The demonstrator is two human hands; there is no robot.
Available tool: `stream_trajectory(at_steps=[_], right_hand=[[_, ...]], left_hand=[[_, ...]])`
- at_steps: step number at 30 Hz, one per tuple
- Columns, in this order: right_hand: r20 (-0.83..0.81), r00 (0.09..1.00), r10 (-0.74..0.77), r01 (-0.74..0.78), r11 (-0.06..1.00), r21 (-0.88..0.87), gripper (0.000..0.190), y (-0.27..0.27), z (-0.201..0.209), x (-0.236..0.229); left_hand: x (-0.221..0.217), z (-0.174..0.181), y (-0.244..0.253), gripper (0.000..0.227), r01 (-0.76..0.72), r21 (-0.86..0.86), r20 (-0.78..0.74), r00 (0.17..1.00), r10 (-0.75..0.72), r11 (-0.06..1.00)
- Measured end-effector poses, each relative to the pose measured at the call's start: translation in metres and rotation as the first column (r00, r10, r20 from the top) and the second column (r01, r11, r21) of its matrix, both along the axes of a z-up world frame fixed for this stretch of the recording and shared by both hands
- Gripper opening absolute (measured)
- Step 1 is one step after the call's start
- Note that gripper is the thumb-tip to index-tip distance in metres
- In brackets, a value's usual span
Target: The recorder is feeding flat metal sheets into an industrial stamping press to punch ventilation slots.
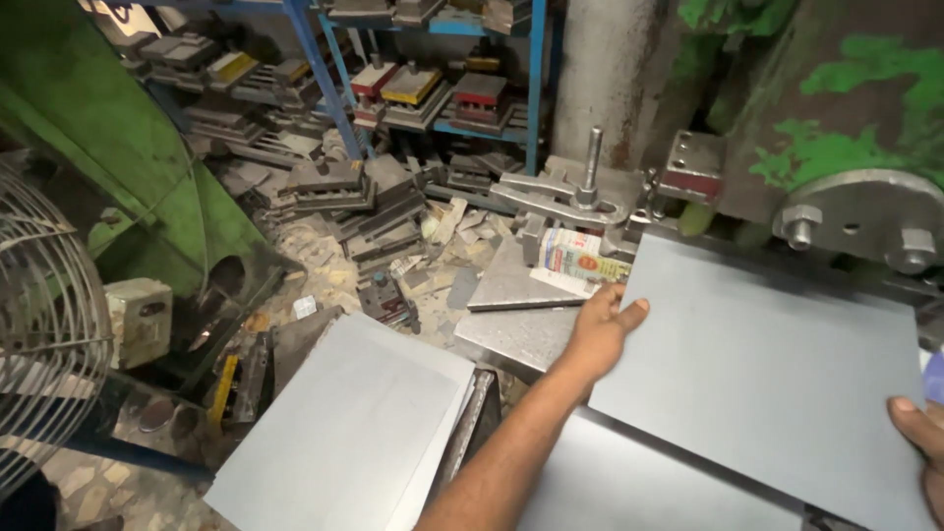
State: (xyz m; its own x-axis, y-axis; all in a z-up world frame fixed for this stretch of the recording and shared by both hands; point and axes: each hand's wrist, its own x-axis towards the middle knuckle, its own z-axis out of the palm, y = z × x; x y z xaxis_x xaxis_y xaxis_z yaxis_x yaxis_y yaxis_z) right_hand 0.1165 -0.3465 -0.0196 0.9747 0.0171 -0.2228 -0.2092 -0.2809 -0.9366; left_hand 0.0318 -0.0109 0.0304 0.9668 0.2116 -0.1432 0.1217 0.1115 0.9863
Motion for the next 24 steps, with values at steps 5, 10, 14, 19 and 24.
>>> stream_trajectory(at_steps=[5, 10, 14, 19, 24], right_hand=[[-0.030, 0.992, 0.126, -0.129, 0.955, -0.267, 0.027, -0.080, -0.132, 0.004], [-0.131, 0.981, -0.144, 0.057, 0.856, -0.514, 0.040, 0.034, 0.005, -0.115], [0.653, 0.624, 0.429, 0.087, 0.792, -0.604, 0.079, 0.099, 0.079, -0.137], [-0.211, 0.865, 0.456, -0.440, 0.486, -0.755, 0.036, 0.137, 0.105, -0.135], [-0.314, 0.948, -0.054, 0.011, 0.990, -0.139, 0.052, 0.093, 0.050, -0.129]], left_hand=[[-0.021, -0.093, 0.028, 0.029, 0.060, -0.049, 0.178, 0.983, -0.051, 0.997], [-0.076, -0.029, 0.073, 0.025, 0.138, 0.254, -0.085, 0.989, -0.120, 0.957], [-0.064, 0.040, 0.071, 0.033, 0.356, 0.792, -0.090, 0.872, -0.482, 0.496], [-0.068, 0.095, 0.022, 0.018, 0.162, 0.970, -0.009, 0.773, -0.634, 0.183], [-0.092, 0.025, 0.041, 0.047, -0.553, 0.532, 0.656, 0.748, 0.101, 0.641]])
